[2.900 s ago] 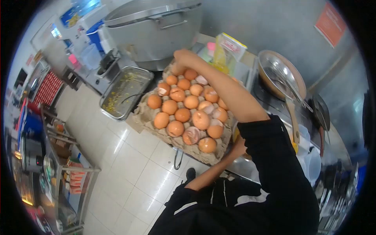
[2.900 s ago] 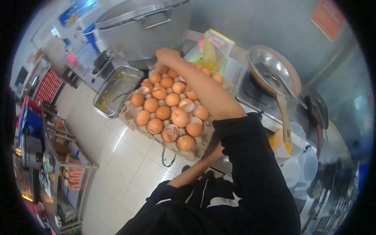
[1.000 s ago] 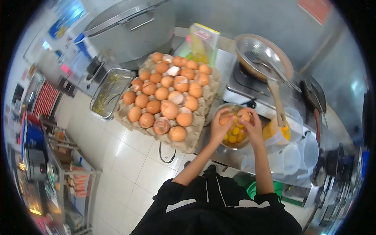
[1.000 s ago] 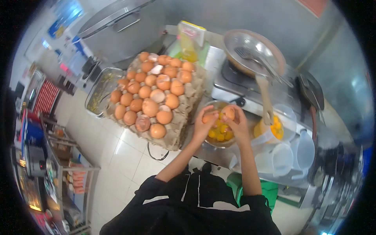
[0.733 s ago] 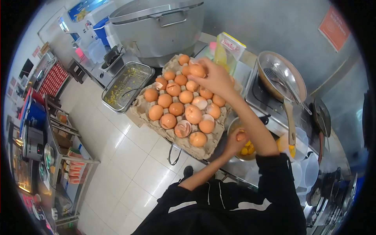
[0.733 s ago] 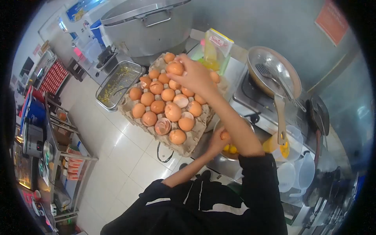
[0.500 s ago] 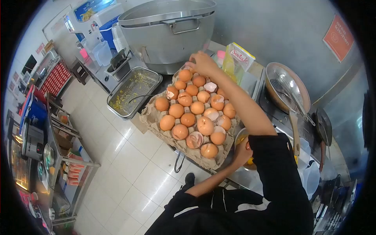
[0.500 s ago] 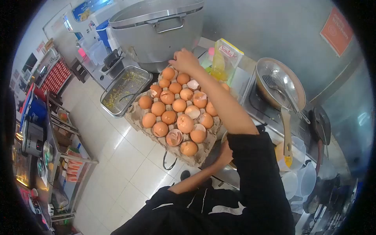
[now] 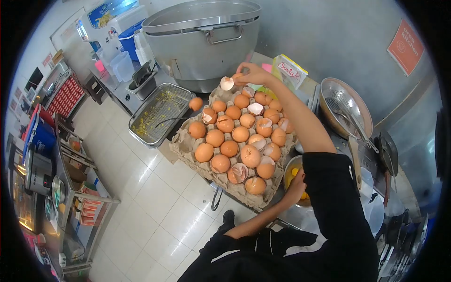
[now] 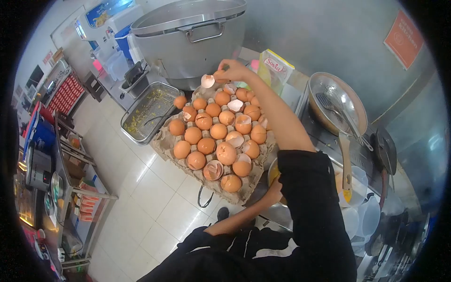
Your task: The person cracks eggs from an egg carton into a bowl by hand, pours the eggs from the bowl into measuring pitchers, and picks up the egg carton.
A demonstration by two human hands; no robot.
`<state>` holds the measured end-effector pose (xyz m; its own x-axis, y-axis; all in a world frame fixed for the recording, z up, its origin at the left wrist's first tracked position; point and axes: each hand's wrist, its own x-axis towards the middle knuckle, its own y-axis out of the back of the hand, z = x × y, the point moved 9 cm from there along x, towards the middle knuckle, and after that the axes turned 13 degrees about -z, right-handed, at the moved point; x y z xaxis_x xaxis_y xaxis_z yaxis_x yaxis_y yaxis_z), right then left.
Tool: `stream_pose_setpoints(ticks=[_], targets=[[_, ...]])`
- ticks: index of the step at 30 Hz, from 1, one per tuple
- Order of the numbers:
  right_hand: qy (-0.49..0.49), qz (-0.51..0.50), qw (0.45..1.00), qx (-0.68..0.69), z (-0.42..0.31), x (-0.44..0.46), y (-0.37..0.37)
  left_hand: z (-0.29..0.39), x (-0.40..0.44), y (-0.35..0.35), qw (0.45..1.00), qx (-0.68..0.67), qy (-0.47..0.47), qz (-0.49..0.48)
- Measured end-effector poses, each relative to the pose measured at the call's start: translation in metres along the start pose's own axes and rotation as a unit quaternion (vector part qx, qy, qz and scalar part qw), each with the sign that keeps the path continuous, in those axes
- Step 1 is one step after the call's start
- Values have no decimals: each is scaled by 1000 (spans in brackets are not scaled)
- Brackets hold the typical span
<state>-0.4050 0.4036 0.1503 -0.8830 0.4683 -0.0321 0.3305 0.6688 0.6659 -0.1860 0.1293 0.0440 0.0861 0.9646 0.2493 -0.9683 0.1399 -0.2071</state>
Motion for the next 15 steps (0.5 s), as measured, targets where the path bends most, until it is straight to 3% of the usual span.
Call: stream_pose_setpoints(ticks=[3, 5, 8, 10, 12, 15], targets=[[-34, -19, 998, -59, -16, -21, 5, -55, 6, -23, 963, -239, 116, -47], [-70, 11, 997, -13, -23, -37, 8, -40, 1, -23, 943, -277, 184, 2], [-108, 92, 985, 101, -37, -73, 16, -89, 5, -29, 953, -239, 187, -17], [-121, 155, 966, 169, -43, -121, 18, -120, 4, -33, 907, -379, 184, 16], [33, 205, 948, 243, -69, -180, 19, -92, 3, -22, 919, -366, 148, 1], [48, 377, 922, 73, -91, -294, 17, -80, 7, -16, 919, -349, 174, -53]])
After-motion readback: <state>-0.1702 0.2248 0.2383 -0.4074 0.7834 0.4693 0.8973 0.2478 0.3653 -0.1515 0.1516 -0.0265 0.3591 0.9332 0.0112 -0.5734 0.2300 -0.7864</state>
